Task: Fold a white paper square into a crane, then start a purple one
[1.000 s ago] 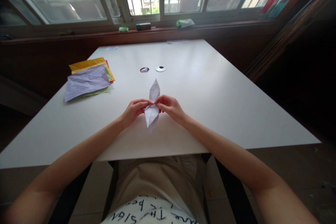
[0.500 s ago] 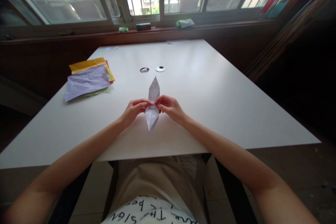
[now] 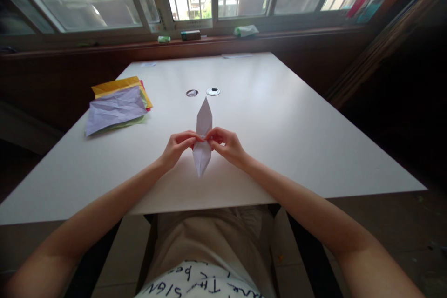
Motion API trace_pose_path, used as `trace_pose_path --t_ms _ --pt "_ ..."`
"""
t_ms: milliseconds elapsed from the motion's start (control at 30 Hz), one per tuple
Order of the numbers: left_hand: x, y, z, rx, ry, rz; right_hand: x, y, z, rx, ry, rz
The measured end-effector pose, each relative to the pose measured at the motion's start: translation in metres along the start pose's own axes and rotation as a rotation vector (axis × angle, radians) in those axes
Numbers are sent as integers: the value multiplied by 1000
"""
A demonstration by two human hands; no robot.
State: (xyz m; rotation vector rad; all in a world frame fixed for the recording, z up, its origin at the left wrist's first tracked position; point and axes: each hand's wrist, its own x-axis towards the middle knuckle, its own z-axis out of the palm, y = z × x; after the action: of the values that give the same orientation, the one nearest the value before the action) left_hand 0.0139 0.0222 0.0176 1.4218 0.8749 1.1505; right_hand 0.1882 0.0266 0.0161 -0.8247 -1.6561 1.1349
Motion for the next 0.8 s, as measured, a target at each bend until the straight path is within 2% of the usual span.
trace_pose_path --t_ms 200,400,800 --pt "0 0 -1 23 7 28 -3 -1 -1 -146 16 -88" --pt "0 0 -1 18 -1 20 -2 -2 0 -139 12 -72" --pt "2 -5 0 -141 26 -190 -1 4 -1 40 -30 17"
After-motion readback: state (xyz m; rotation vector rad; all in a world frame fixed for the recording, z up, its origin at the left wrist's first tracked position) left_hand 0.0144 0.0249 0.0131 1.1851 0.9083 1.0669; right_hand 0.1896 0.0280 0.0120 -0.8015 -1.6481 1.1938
